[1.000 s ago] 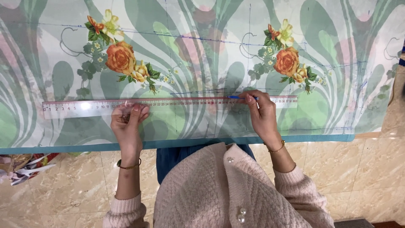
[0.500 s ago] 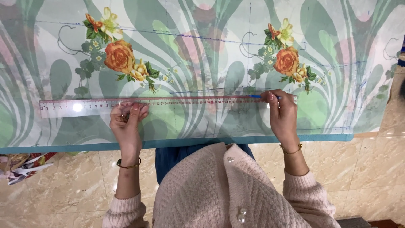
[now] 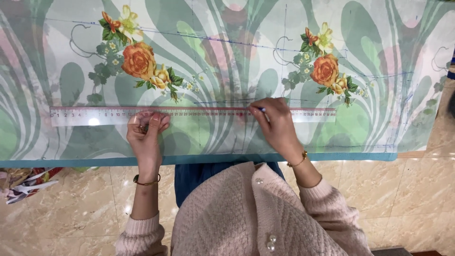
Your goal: The person measures and marks a floral-patterned fabric with a ruler and a blue pen, then uses scissors to cut along the marked lines.
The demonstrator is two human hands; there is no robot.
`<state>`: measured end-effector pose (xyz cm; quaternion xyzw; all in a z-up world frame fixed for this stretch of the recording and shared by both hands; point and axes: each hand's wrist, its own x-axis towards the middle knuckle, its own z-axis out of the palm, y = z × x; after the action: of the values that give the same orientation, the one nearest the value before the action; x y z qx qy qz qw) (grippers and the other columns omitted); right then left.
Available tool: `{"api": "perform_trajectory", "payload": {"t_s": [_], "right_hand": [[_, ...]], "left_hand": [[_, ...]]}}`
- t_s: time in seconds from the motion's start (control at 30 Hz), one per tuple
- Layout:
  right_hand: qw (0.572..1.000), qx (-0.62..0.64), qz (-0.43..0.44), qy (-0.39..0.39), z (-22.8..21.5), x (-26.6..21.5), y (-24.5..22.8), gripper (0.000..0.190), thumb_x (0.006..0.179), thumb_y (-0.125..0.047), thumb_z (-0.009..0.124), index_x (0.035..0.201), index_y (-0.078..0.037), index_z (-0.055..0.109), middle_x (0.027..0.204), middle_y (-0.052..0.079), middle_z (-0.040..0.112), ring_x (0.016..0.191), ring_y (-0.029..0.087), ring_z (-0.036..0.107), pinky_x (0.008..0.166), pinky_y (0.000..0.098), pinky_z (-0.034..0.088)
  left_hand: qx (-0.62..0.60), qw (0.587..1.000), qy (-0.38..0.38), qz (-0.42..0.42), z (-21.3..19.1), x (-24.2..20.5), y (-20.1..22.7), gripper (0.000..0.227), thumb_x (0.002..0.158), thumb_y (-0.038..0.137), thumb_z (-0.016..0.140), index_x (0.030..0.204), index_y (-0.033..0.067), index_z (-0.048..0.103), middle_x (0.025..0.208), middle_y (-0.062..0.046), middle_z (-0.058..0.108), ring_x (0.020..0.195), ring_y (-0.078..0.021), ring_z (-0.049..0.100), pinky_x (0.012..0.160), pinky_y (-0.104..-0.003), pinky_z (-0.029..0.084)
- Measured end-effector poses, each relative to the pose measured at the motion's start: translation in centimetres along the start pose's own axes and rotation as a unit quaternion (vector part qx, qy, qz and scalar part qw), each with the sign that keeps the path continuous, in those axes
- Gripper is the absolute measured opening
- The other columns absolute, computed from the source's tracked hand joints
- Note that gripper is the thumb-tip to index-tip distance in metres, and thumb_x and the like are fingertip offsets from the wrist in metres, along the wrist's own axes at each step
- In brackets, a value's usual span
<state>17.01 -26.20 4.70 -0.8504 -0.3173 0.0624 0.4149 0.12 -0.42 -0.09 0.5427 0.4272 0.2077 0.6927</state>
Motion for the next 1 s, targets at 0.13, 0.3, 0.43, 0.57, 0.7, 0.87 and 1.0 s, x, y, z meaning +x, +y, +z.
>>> {"api": "perform_trajectory", "payload": {"t_s": [0.13, 0.3, 0.43, 0.57, 0.7, 0.87, 1.0], "right_hand": [[0.998, 0.045, 0.016, 0.044, -1.8, -1.2, 1.2, 0.009, 0.102, -0.006, 0.065, 0.100, -0.004, 0.073, 0.087, 0.014, 0.073, 0.080, 0.035, 0.069, 0.083, 0.0440, 0.053], [0.986, 0.086, 0.093, 0.109, -5.1, -3.5, 2.4, 0.025, 0.115, -0.003, 0.046, 0.104, 0.002, 0.068, 0.086, 0.015, 0.068, 0.080, 0.026, 0.065, 0.085, 0.0415, 0.054], [0.979, 0.102, 0.113, 0.133, -4.5, -4.7, 2.1, 0.032, 0.117, -0.013, 0.044, 0.104, 0.003, 0.068, 0.082, 0.016, 0.067, 0.076, 0.025, 0.063, 0.084, 0.0407, 0.055], [0.979, 0.107, 0.118, 0.126, -2.9, -4.3, 1.3, 0.031, 0.117, -0.014, 0.045, 0.105, 0.002, 0.068, 0.082, 0.015, 0.067, 0.077, 0.023, 0.063, 0.086, 0.0402, 0.055], [0.981, 0.100, 0.115, 0.117, -1.9, -3.2, -0.2, 0.031, 0.117, -0.016, 0.046, 0.104, 0.001, 0.069, 0.081, 0.014, 0.068, 0.077, 0.022, 0.062, 0.086, 0.0408, 0.054], [0.981, 0.104, 0.112, 0.116, -1.5, -2.3, -0.9, 0.030, 0.117, -0.014, 0.046, 0.106, 0.003, 0.068, 0.083, 0.016, 0.068, 0.078, 0.021, 0.062, 0.088, 0.0408, 0.053], [0.983, 0.118, 0.106, 0.088, -0.5, -1.6, -1.6, 0.026, 0.115, -0.011, 0.048, 0.106, 0.002, 0.069, 0.085, 0.015, 0.071, 0.079, 0.020, 0.064, 0.088, 0.0407, 0.053]], "left_hand": [[-0.018, 1.000, -0.002, -0.019, -0.9, 0.4, -0.7, 0.011, 0.102, 0.008, 0.068, 0.101, 0.0080, 0.057, 0.090, -0.004, 0.074, 0.085, -0.0207, 0.078, 0.077, -0.033, 0.069], [-0.043, 0.998, 0.007, -0.051, -3.0, 1.7, 1.5, 0.016, 0.099, 0.009, 0.072, 0.096, 0.0115, 0.057, 0.085, 0.003, 0.071, 0.076, -0.0142, 0.077, 0.074, -0.029, 0.069], [-0.029, 0.999, 0.008, -0.035, -6.0, 3.8, 1.1, 0.018, 0.100, 0.010, 0.074, 0.097, 0.0091, 0.057, 0.085, -0.002, 0.072, 0.077, -0.0165, 0.078, 0.077, -0.032, 0.070], [-0.029, 0.999, 0.008, -0.029, -7.0, 5.1, 0.0, 0.021, 0.098, 0.012, 0.077, 0.096, 0.0095, 0.056, 0.085, -0.002, 0.072, 0.075, -0.0170, 0.077, 0.076, -0.034, 0.069], [-0.030, 0.999, 0.004, -0.029, -7.5, 5.8, -0.5, 0.023, 0.097, 0.011, 0.077, 0.096, 0.0078, 0.055, 0.085, -0.004, 0.072, 0.074, -0.0177, 0.077, 0.074, -0.033, 0.069], [-0.044, 0.999, -0.001, -0.025, -6.9, 5.9, 0.3, 0.025, 0.096, 0.013, 0.079, 0.094, 0.0087, 0.055, 0.080, -0.001, 0.071, 0.072, -0.0170, 0.077, 0.073, -0.034, 0.069], [-0.051, 0.998, -0.004, -0.023, -5.9, 5.3, 2.0, 0.024, 0.095, 0.014, 0.079, 0.093, 0.0095, 0.056, 0.080, -0.001, 0.072, 0.072, -0.0154, 0.077, 0.074, -0.033, 0.070]]}}
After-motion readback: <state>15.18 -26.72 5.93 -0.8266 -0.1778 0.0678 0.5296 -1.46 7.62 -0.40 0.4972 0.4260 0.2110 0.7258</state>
